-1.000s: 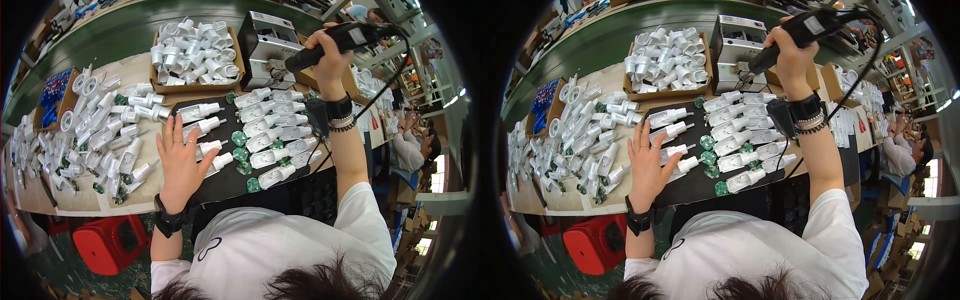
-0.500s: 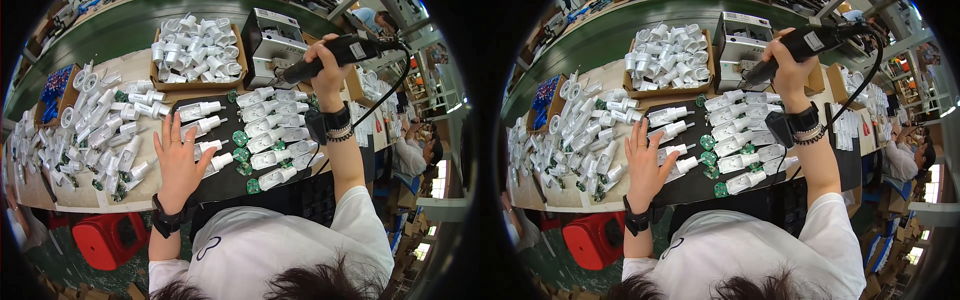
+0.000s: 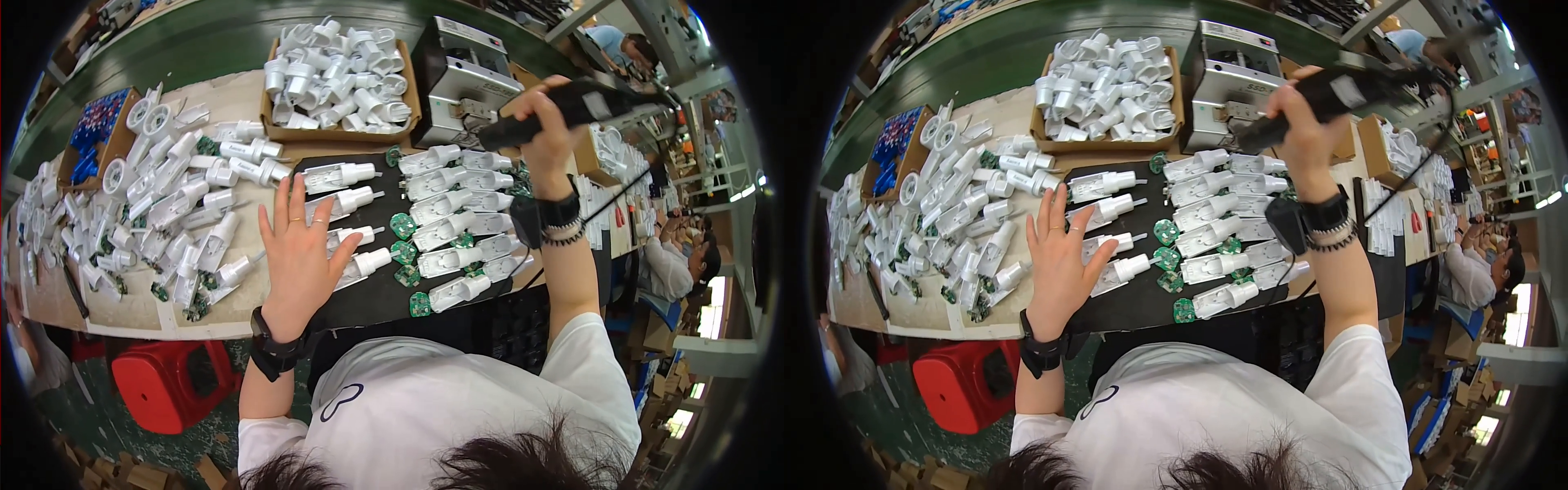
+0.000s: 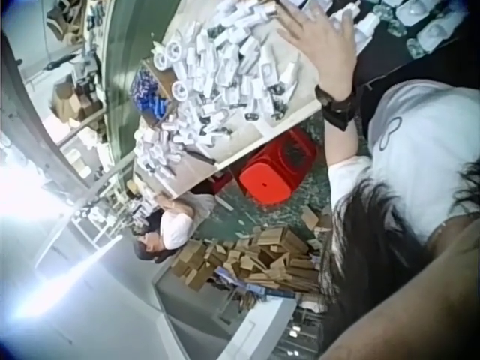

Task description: The person fits a white plastic component into a housing, drives a screw into the assembly with a power screwdriver, and places it on a black mat. After repeating this for several units, they move the mat aside and begin fitting circuit boards and plastic components into a new set of housings.

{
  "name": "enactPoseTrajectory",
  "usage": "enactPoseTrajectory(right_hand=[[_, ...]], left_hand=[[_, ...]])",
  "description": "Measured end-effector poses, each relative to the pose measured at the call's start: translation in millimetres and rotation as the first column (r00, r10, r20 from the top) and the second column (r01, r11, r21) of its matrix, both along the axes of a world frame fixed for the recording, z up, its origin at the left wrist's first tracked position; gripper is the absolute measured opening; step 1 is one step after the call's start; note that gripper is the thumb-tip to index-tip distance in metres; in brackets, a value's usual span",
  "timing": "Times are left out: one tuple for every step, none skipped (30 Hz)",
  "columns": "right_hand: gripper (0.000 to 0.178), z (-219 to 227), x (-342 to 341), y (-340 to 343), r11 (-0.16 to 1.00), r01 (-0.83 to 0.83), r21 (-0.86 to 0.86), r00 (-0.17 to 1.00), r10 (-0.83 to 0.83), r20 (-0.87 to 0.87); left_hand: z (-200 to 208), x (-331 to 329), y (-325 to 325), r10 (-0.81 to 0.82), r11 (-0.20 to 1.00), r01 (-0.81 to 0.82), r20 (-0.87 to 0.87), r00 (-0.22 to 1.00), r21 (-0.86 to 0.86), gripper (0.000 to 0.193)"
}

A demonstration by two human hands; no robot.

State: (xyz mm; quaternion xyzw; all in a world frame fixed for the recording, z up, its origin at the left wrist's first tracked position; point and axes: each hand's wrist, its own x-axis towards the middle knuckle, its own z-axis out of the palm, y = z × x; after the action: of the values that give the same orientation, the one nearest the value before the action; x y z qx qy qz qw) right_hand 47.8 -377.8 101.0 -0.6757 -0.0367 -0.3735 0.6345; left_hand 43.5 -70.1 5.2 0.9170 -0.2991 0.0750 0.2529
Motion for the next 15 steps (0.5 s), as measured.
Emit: enactPoseTrajectory(right_hand=[[0.023,3.2,-3.0,7.5,1.000,-0.011,0.004,1.000,0.011,-0.004],[0.025,9.2,-3.7,18.7,0.992,-0.107,0.061,0.994,0.104,0.045],[0.026,18.9,-6.0,28.7,0.975,-0.194,0.108,0.978,0.183,0.100],[0.028,25.4,-8.0,37.4,0.948,-0.280,0.151,0.953,0.257,0.159],[0.028,29.4,-9.7,46.3,0.947,-0.283,0.154,0.953,0.260,0.157],[0.028,31.1,-8.6,59.7,0.953,-0.299,0.048,0.949,0.292,0.118],[0.028,32.6,-5.5,71.6,0.946,-0.318,-0.060,0.944,0.322,0.076],[0.028,32.4,-1.6,80.8,0.945,-0.321,-0.058,0.943,0.325,0.075],[0.029,31.5,2.7,90.2,0.924,-0.372,-0.089,0.922,0.379,0.083],[0.031,29.1,7.2,99.7,0.899,-0.421,-0.118,0.897,0.432,0.091],[0.031,25.9,11.6,108.2,0.898,-0.424,-0.116,0.896,0.435,0.090],[0.031,22.7,16.6,116.3,0.894,-0.427,-0.134,0.895,0.439,0.078],[0.030,19.5,21.4,123.4,0.890,-0.430,-0.151,0.894,0.443,0.065],[0.030,16.4,25.7,128.9,0.885,-0.433,-0.169,0.893,0.447,0.052],[0.030,12.9,30.0,132.0,0.883,-0.437,-0.169,0.891,0.451,0.052]], left_hand=[[-0.4,1.5,-3.1,-0.009,1.000,0.009,0.009,1.000,-0.003,0.052],[-1.4,2.5,-3.2,-0.010,1.000,0.010,0.016,1.000,0.002,0.054],[-1.8,4.1,-3.3,-0.022,1.000,0.022,0.025,0.999,0.002,0.055],[-2.3,5.1,-1.5,-0.013,1.000,0.013,0.021,1.000,0.008,0.055],[-1.8,6.3,-2.9,-0.017,1.000,0.016,0.028,0.999,0.011,0.057],[-1.5,7.4,-3.9,-0.020,1.000,0.020,0.036,0.999,0.014,0.060],[0.0,7.6,-5.2,-0.021,1.000,0.020,0.045,0.999,0.015,0.062],[0.3,8.1,-6.8,-0.018,1.000,0.018,0.044,0.999,0.016,0.062],[0.2,8.5,-8.3,-0.019,1.000,0.018,0.048,0.999,0.024,0.064],[-0.8,9.6,-8.5,-0.019,0.999,0.018,0.053,0.998,0.034,0.067],[-1.8,10.9,-8.7,-0.020,0.999,0.017,0.058,0.998,0.044,0.069],[-2.7,12.8,-9.3,-0.016,0.999,0.013,0.058,0.998,0.046,0.069],[-4.1,14.8,-10.2,-0.018,0.999,0.016,0.050,0.999,0.044,0.071],[-5.5,16.8,-10.9,-0.020,0.999,0.018,0.042,0.999,0.041,0.073],[-6.3,18.8,-11.8,-0.022,0.999,0.020,0.035,0.999,0.038,0.075]])
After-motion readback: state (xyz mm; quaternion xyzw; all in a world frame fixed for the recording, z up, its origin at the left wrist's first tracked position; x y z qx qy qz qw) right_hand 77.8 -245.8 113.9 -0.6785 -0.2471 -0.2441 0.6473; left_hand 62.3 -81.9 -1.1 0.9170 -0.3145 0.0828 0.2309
